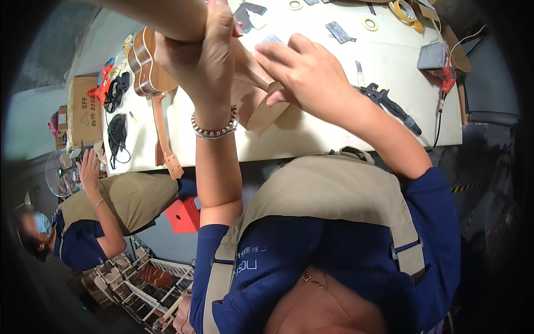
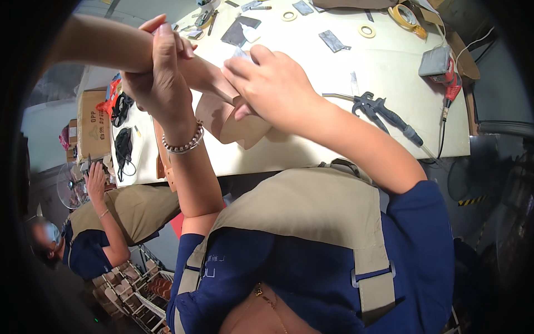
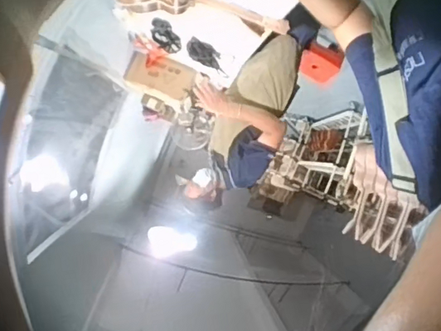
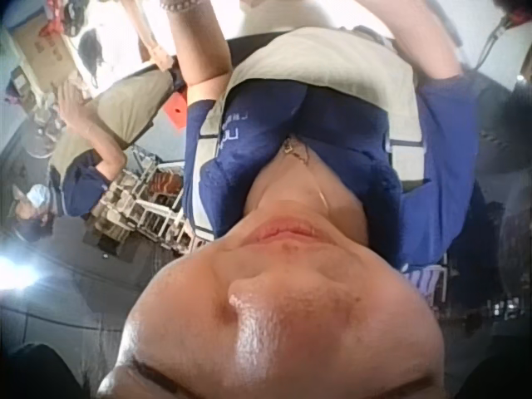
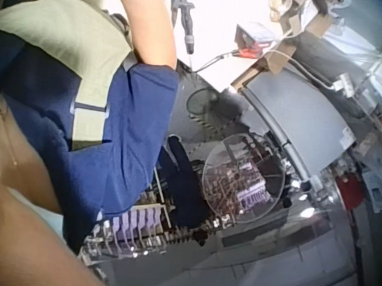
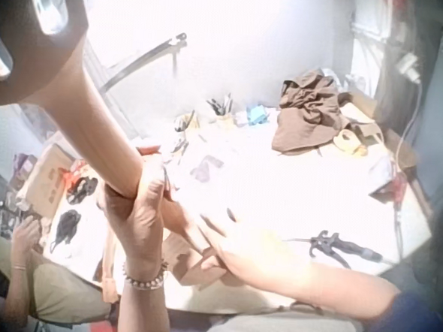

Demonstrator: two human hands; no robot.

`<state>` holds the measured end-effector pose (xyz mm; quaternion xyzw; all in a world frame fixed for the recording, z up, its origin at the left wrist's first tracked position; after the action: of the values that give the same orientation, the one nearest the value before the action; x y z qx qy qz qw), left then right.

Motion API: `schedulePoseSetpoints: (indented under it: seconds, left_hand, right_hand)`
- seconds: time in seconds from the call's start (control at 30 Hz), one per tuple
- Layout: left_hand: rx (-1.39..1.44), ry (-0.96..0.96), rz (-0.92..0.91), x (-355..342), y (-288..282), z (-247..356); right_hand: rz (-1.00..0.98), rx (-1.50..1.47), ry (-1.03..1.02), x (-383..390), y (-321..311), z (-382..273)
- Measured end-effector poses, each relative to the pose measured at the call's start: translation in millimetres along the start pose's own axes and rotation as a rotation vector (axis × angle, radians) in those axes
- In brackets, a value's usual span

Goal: The person retrieves unfinished ukulele bodies from a rack, sands the neck and body with a handheld electric sander, and smooths edges with sandpaper. The person then places the finished pieces back on the rack and handles a completed ukulele.

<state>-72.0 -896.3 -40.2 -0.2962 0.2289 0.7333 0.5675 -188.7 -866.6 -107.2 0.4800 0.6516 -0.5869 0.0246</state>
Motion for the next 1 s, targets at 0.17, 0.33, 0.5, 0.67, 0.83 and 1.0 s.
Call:
schedulePoseSetpoints:
  seconds: [0.17, 0.33, 0.5, 0.67, 0.83, 1.0]
  left_hand:
    - [-0.027, -0.008, 0.009, -2, -13, -2]
    - [-0.009, 0.012, -0.016, -1, -13, -1]
    - [-0.007, -0.032, 0.017, -3, -13, -6]
    - [0.019, -0.057, 0.034, -10, -17, -16]
    - [0.005, -0.029, 0.009, -7, -17, -16]
    - [-0.017, -0.022, -0.005, -7, -9, -11]
  right_hand:
    - [-0.087, -0.092, 0.01, 33, -39, -15]
    - [0.044, -0.046, -0.023, 21, -36, -11]
    - [0.031, -0.032, -0.057, 9, -5, -10]
    - [-0.04, 0.053, -0.05, 9, -10, -17]
    - [-0.059, 0.059, -0.056, 0, -4, -12]
    - [-0.004, 0.036, -0.041, -14, 0, -3]
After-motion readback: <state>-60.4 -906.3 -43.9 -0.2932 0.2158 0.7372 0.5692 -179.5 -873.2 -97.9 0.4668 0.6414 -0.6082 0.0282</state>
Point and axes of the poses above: each hand's wrist, its own x-axis away from the middle knuckle, its own y-axis out of the palm, z = x × y, the point moved 5 cm from there along -x, towards the middle knuckle, and after that the axes turned 8 degrees about -x, right-handed, at the moved point
